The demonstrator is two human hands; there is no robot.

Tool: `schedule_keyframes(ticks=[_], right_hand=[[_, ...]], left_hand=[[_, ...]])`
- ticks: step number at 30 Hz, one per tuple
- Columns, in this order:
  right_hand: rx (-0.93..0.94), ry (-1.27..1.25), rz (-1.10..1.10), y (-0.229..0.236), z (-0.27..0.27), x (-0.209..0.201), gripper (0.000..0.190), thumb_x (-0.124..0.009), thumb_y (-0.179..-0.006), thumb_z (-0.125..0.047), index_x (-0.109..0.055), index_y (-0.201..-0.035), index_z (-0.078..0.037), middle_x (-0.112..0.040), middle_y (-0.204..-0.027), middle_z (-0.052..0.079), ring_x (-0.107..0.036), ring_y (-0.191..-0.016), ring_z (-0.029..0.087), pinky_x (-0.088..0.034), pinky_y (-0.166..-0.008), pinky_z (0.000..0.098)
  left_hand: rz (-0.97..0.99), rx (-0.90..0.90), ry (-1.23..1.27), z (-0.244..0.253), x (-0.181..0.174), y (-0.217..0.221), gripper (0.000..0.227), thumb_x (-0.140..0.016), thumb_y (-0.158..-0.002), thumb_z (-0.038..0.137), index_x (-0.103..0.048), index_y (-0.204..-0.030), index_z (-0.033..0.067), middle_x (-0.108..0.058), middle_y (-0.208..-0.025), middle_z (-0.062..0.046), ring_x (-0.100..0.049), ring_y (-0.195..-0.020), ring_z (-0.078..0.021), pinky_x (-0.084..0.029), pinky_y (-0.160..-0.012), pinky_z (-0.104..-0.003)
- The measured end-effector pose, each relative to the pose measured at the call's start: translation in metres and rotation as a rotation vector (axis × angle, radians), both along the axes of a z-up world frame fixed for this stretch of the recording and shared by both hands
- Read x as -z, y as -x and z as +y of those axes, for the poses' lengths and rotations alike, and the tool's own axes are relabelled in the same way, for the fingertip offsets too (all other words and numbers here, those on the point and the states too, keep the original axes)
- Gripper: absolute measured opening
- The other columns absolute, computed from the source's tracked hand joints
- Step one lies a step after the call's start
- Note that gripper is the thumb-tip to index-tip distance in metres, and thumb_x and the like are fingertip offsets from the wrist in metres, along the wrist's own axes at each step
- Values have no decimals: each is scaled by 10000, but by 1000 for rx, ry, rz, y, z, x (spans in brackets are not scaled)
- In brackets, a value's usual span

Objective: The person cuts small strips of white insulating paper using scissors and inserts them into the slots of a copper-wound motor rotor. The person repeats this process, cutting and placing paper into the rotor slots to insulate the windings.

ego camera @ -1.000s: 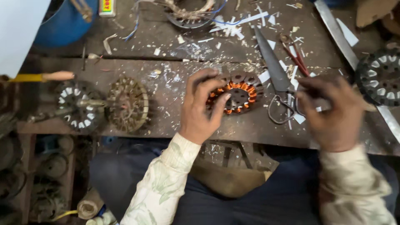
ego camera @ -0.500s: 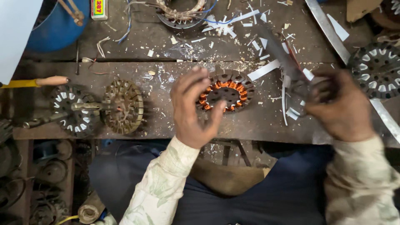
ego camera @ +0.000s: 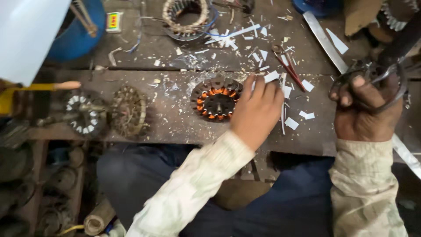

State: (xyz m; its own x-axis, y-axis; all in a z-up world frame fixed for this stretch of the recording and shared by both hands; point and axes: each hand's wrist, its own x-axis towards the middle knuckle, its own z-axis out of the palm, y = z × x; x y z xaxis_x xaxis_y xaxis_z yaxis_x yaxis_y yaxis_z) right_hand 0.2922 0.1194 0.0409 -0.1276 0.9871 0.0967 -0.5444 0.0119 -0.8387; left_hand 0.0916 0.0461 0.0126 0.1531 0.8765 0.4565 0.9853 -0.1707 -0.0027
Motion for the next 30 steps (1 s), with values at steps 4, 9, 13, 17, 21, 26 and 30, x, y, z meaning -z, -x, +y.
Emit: schedule_keyframes(ticks=[4, 9, 13, 17, 21, 26, 30], right_hand=[[-28, -54, 1, -2, 0, 3, 502, -700, -971, 100, -503, -1426, 24, -610, -926, 93, -540, -647, 183, -513, -710, 364], [-86, -98, -18, -1, 1, 10, 440, -707, -1012, 90, -504, -1402, 78, -612, -896, 110, -554, -649, 184, -514, -689, 358], [-74, -90, -79, -5, -4, 7, 461, -707, -1014, 97, -507, -1430, 97, -608, -889, 103, -547, -646, 173, -504, -667, 332], [-80, -123, -93, -1, -8, 6, 484, -709, -996, 113, -504, -1433, 82, -596, -871, 90, -562, -643, 179, -512, -661, 329], [-91, -109, -99, 8, -12, 6, 512, -731, -950, 110, -516, -1413, 68, -612, -867, 93, -578, -647, 182, -498, -637, 312], [-122, -156, -98, 12, -19, 13, 479, -733, -1015, -89, -525, -1421, 60, -582, -838, 67, -525, -611, 139, -440, -603, 288], [-279, -49, 70, 13, -36, 22, 497, -654, -1099, -358, -502, -1334, 54, -535, -802, 33, -422, -512, 78, -413, -581, 304]], left_hand=[[-56, -86, 85, 56, 19, -34, 226, -605, -893, 167, -707, -1059, 54, -683, -1037, -107, -647, -1035, -274, -478, -948, -430], [-136, -290, 53, 86, 59, -51, 174, -613, -858, 158, -707, -970, 65, -659, -941, -93, -654, -905, -271, -551, -672, -405], [-149, -245, 35, 78, 63, -50, 122, -619, -844, 161, -689, -905, 83, -657, -883, -75, -676, -850, -247, -569, -594, -362], [-139, -229, 46, 56, 34, -42, 93, -626, -873, 121, -672, -937, 71, -659, -841, -90, -685, -781, -249, -567, -566, -363], [-239, -142, 25, 22, -10, -39, 155, -635, -882, 84, -642, -1027, 31, -660, -887, -127, -693, -790, -270, -566, -579, -364], [-659, 90, -167, -24, -55, -28, 458, -735, -744, 110, -663, -1180, -8, -642, -949, -172, -684, -795, -305, -566, -678, -387], [-1108, 84, -133, -42, -76, 20, 231, -740, -885, 33, -766, -1113, 62, -702, -1030, -88, -744, -827, -167, -616, -740, -278]])
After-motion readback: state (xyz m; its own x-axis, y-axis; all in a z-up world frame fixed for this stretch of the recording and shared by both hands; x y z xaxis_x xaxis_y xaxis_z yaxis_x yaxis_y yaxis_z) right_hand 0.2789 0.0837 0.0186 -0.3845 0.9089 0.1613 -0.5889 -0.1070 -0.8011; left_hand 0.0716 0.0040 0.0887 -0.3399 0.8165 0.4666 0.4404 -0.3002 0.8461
